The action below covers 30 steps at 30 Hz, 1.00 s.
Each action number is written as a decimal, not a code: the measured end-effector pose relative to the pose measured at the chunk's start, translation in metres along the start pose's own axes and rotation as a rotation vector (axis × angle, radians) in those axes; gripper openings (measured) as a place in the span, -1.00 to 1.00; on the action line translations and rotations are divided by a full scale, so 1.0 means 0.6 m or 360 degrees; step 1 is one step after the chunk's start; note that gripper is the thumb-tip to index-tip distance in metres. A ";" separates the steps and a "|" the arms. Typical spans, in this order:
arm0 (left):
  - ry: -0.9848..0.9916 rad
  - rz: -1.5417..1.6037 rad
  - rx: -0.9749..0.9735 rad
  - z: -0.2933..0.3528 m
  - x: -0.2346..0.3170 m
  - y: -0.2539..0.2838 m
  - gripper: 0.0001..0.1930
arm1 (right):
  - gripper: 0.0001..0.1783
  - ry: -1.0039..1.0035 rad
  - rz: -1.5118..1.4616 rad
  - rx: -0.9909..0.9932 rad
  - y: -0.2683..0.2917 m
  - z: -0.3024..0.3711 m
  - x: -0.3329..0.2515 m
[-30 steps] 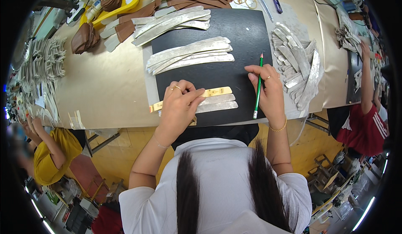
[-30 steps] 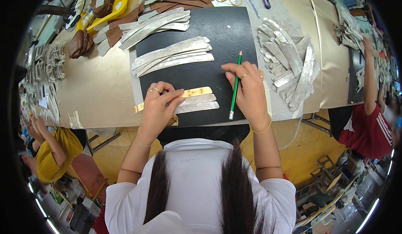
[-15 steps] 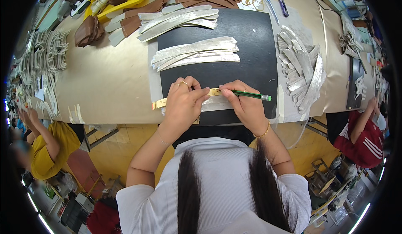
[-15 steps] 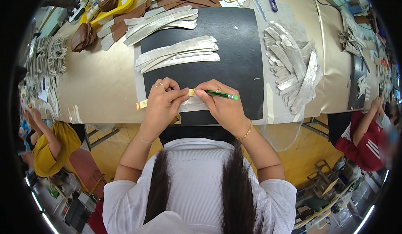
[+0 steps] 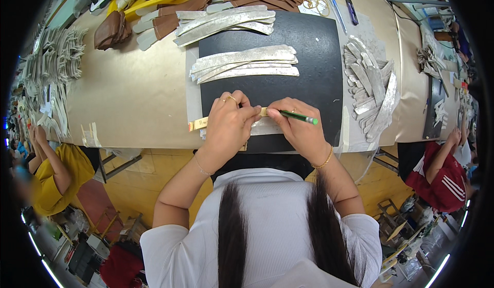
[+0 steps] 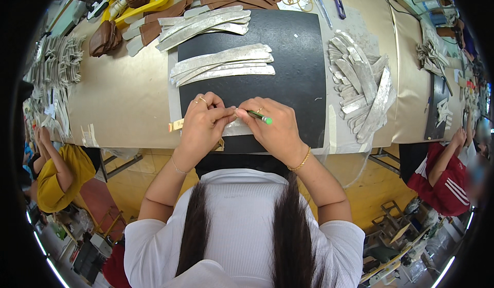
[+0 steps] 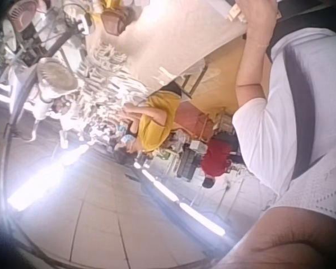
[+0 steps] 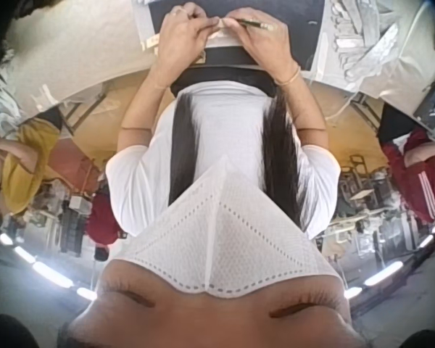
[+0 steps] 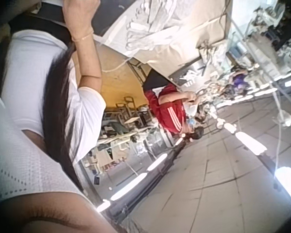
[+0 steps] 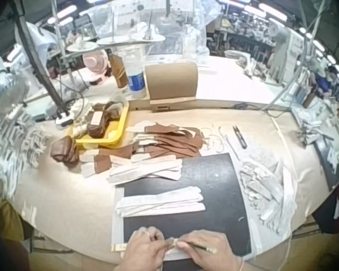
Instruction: The person measures and marks multiple white fabric strips using a ruler and a green pencil. She aligns the ruler on each strip, draws lines, and then stacks the marked pieces on the table.
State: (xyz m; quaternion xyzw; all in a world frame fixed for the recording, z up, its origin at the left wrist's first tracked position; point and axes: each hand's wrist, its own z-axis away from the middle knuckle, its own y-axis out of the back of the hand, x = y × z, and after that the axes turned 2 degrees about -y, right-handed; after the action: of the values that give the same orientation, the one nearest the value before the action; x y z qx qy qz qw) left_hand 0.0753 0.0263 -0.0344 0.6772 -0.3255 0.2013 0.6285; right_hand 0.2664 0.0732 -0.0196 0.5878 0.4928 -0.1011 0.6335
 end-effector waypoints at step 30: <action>0.0441 0.0468 0.0348 0.004 -0.007 0.103 -0.80 | -0.79 -0.0452 -0.0050 -0.0179 0.073 -0.073 0.048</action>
State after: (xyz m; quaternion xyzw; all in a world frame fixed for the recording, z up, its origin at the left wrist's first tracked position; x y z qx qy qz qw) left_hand 0.0293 0.0247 0.0069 0.6523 -0.3076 0.4160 0.5539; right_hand 0.2893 0.1358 -0.0049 0.5233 0.4122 -0.1653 0.7272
